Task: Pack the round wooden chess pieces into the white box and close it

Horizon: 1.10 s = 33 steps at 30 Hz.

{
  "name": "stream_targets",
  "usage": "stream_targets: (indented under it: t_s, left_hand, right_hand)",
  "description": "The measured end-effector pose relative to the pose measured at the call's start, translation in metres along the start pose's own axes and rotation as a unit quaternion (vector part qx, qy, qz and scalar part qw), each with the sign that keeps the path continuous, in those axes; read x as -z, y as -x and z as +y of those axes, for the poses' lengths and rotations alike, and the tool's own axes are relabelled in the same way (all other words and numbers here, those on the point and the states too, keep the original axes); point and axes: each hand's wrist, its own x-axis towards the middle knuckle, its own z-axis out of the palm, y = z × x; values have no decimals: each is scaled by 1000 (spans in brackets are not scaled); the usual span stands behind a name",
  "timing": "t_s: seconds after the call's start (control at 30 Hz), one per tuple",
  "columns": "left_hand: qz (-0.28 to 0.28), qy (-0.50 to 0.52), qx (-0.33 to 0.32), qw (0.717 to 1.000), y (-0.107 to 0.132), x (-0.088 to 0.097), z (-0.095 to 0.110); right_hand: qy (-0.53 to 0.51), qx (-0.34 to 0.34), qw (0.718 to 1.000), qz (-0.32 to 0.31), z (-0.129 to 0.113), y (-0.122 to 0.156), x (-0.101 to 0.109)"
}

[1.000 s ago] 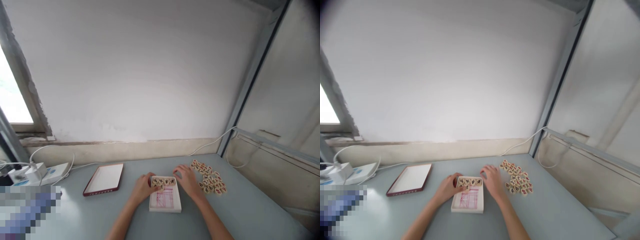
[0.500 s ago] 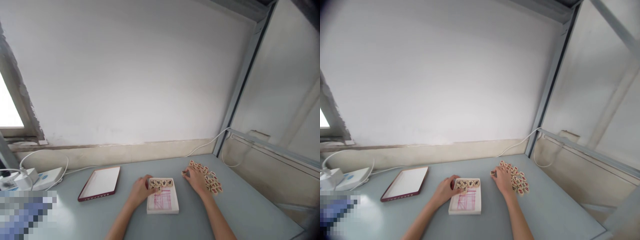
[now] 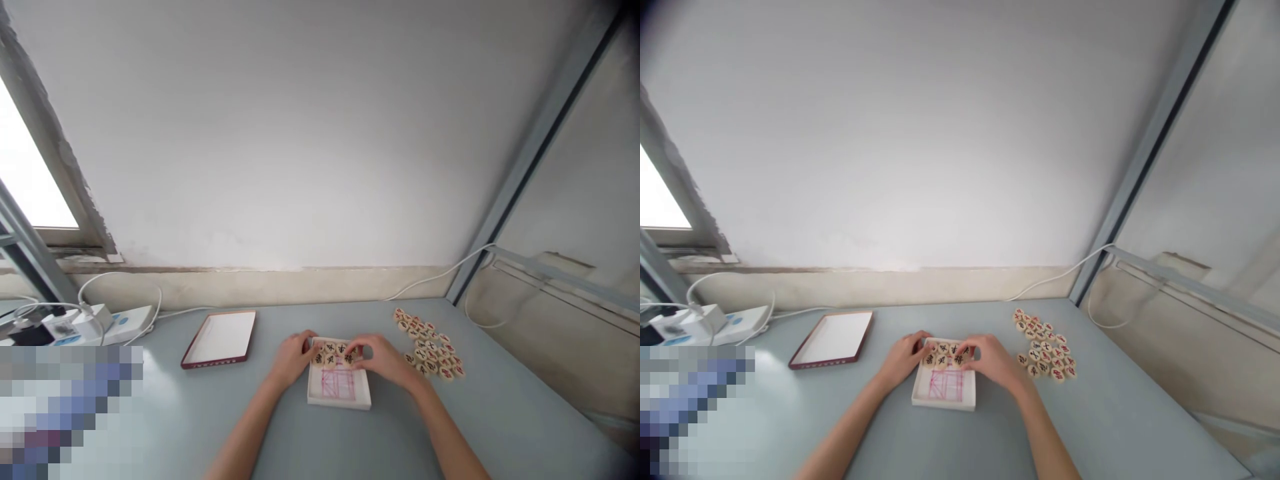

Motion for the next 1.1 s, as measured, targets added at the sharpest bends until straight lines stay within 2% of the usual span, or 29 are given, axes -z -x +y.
stream_targets:
  t_s: [0.3, 0.67, 0.77, 0.83, 0.93, 1.0, 1.1]
  left_hand:
    - [-8, 6, 3, 1000, 1, 1, 1]
    - [14, 21, -10, 1000, 4, -2, 0]
    - [10, 8, -11, 1000, 3, -3, 1]
    - [10, -6, -11, 1000, 3, -3, 0]
    - [16, -22, -15, 1000, 3, -4, 0]
    - [18, -25, -13, 999, 3, -5, -1]
    - [25, -28, 1, 999, 3, -6, -1]
  right_hand:
    - [48, 2, 999, -2, -2, -5, -13]
    - [87, 23, 996, 15, 8, -9, -25]
    - [93, 39, 995, 25, 7, -8, -21]
    - [83, 43, 995, 38, 8, -6, -10]
    - [142, -19, 982, 127, 16, 5, 14]
    - [249, -108, 948, 163, 25, 15, 29]
    - [376, -243, 888, 102, 37, 28, 38]
